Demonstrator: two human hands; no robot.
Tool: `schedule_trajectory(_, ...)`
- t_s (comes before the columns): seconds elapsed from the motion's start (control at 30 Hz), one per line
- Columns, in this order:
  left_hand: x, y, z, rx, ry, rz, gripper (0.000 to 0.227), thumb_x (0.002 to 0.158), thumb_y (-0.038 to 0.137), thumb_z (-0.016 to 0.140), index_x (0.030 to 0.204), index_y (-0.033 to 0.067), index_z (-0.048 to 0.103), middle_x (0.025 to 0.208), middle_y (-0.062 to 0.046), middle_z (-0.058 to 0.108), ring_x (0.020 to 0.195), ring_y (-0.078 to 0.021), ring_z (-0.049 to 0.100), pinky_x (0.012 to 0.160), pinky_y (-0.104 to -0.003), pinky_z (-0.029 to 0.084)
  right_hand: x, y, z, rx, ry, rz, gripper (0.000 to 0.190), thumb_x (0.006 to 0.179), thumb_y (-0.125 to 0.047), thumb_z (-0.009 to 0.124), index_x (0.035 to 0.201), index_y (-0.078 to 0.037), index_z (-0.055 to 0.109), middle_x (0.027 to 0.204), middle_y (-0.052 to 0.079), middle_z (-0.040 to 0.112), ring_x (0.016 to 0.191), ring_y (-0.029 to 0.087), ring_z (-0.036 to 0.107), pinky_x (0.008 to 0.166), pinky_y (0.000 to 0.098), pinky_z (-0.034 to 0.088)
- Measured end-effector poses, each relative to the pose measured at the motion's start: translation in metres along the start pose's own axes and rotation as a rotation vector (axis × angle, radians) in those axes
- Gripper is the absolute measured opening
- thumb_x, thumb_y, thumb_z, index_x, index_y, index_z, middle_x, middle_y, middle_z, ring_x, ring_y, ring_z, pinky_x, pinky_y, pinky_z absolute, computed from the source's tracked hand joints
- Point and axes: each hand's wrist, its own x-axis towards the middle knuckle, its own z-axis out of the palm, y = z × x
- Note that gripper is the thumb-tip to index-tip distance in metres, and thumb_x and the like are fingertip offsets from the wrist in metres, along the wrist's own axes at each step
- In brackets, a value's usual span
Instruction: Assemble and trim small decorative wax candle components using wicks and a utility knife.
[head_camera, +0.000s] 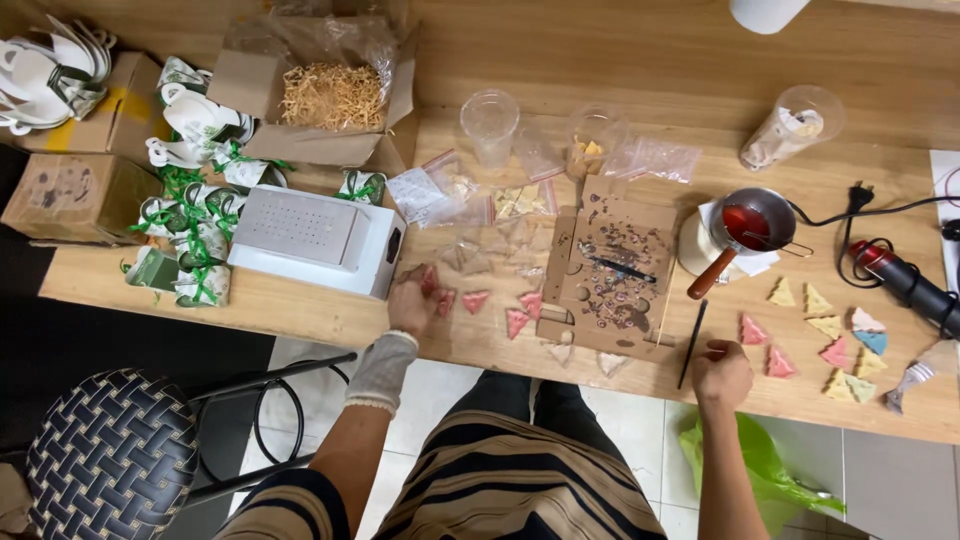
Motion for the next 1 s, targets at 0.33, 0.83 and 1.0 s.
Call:
schedule_trajectory(0.33, 0.008, 0.002, -0.002, -0.078, 0.079, 0.087, 0.051, 0.064, 0.013, 0.09, 0.107, 0.0017, 0.065, 0.104, -0.022, 0.064, 0.092, -0.0442, 0.064, 0.079, -0.052, 0.051, -0.045, -0.086, -0.039, 0.353, -0.091, 0.178, 0.024, 0.093, -0.02, 0.077, 0.11, -0.005, 0.072, 0.082, 0.014, 0.071, 0.068, 0.03, 0.068, 0.065, 0.0449, 0.054)
schedule_trajectory(0.83, 0.015, 0.225, -0.049, -1.427, -0.462, -0.154, 0.055, 0.084, -0.001, 0.072, 0.137, 0.0058, 0.057, 0.122, -0.012, 0.065, 0.108, -0.0274, 0.071, 0.095, -0.038, 0.062, 0.039, -0.06, 0.024, 0.116, -0.45, 0.022, 0.04, 0.085, -0.043, 0.08, 0.095, -0.004, 0.083, 0.084, 0.015, 0.079, 0.077, 0.025, 0.075, 0.077, 0.0374, 0.056)
schedule_trajectory(1.0, 0.031, 0.298, -0.046, -1.291, -0.421, 0.172, 0.06, 0.084, 0.001, 0.078, 0.139, 0.0027, 0.055, 0.131, -0.009, 0.067, 0.116, -0.017, 0.069, 0.096, -0.033, 0.057, 0.039, -0.059, 0.022, 0.015, -0.478, 0.025, 0.025, 0.081, -0.036, 0.079, 0.092, -0.013, 0.085, 0.083, 0.015, 0.079, 0.079, 0.029, 0.076, 0.077, 0.0402, 0.058)
